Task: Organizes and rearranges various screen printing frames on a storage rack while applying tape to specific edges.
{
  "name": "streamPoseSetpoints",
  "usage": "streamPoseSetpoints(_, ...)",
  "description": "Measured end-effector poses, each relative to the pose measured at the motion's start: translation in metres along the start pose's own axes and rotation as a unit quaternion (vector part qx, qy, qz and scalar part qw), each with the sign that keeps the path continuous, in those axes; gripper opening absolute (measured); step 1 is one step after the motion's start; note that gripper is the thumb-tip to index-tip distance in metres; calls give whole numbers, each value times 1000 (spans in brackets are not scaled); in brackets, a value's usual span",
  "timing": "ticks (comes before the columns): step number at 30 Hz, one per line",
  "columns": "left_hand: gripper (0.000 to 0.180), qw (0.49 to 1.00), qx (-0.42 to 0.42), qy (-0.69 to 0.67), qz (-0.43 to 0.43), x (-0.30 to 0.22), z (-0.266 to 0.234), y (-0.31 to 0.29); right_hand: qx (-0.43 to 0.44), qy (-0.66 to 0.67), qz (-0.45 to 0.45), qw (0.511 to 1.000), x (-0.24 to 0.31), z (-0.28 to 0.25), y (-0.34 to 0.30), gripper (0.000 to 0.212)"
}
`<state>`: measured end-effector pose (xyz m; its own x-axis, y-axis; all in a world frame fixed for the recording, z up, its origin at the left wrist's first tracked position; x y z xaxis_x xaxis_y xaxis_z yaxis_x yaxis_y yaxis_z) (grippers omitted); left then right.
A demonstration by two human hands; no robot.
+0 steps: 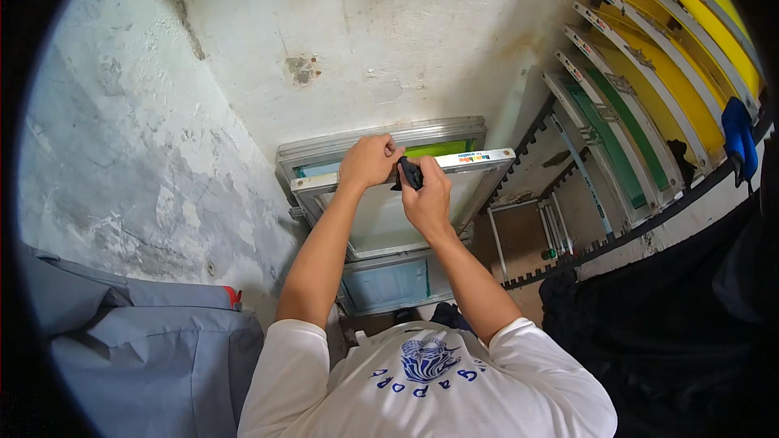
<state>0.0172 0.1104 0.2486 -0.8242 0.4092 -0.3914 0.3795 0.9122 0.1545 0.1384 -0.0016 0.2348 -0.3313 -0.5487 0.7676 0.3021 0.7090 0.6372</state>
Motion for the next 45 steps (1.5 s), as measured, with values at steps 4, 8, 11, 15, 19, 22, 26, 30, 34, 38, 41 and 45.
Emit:
streamPoseSetpoints(4, 36, 1000, -10, 16, 7, 3, -1, -9, -18, -42, -74, 996, 2, 4, -11, 18)
streamPoseSetpoints(8, 36, 1000, 4, 21, 5, 8, -3, -19, 9, -54, -50, 997, 12, -7, -13, 19)
streamPoseSetpoints(11, 35, 1000, 6, 2, 8, 8, -2, -27, -31, -47, -50, 997, 31, -22, 3, 21)
streamPoseSetpoints(15, 36, 1000, -7, 12, 2, 11, -3, -27, -21, -23, -60, 998, 44, -15, 15, 23)
streamPoseSetpoints(19, 37, 998, -52, 5, 40, 17, 4, -18, 25, -42, -79, 996, 4, 13, -16, 20)
streamPoseSetpoints(22, 35, 1000, 2, -4, 2, 19, 6, -26, 25, -54, -59, 997, 8, 14, -22, 18)
streamPoseSetpoints(26, 37, 1000, 9, 0, -6, 27, 12, -28, -27, -26, -46, 998, 24, 14, -25, 22)
streamPoseSetpoints(30, 36, 1000, 6, -3, -5, 28, 18, -27, 14, -34, -44, 998, -2, 15, -41, 30)
streamPoseSetpoints(34, 36, 1000, -25, 2, 1, 30, 33, -18, 51, -21, 18, 998, -33, 9, -67, 28)
streamPoseSetpoints(38, 37, 999, -31, 12, 10, 32, 29, -5, -26, 14, -71, 997, -11, 9, -42, 21)
streamPoseSetpoints(41, 37, 1000, -14, 18, -3, 24, 28, -8, -47, 26, -97, 994, -4, 4, -32, 21)
streamPoseSetpoints(45, 37, 1000, 2, -2, -1, 10, 24, -2, 45, -24, -18, 999, -47, -1, -42, 27)
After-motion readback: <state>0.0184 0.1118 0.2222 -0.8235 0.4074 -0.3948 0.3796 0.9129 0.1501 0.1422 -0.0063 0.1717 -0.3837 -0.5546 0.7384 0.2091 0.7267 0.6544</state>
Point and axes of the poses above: each hand's wrist, its own y-axis towards the middle knuckle, its own z-axis out of the palm, x = y × z, the point moved 1 cm from there along y, towards the middle knuckle, and after that the axes turned 14 degrees about y, right-handed, at the moved point
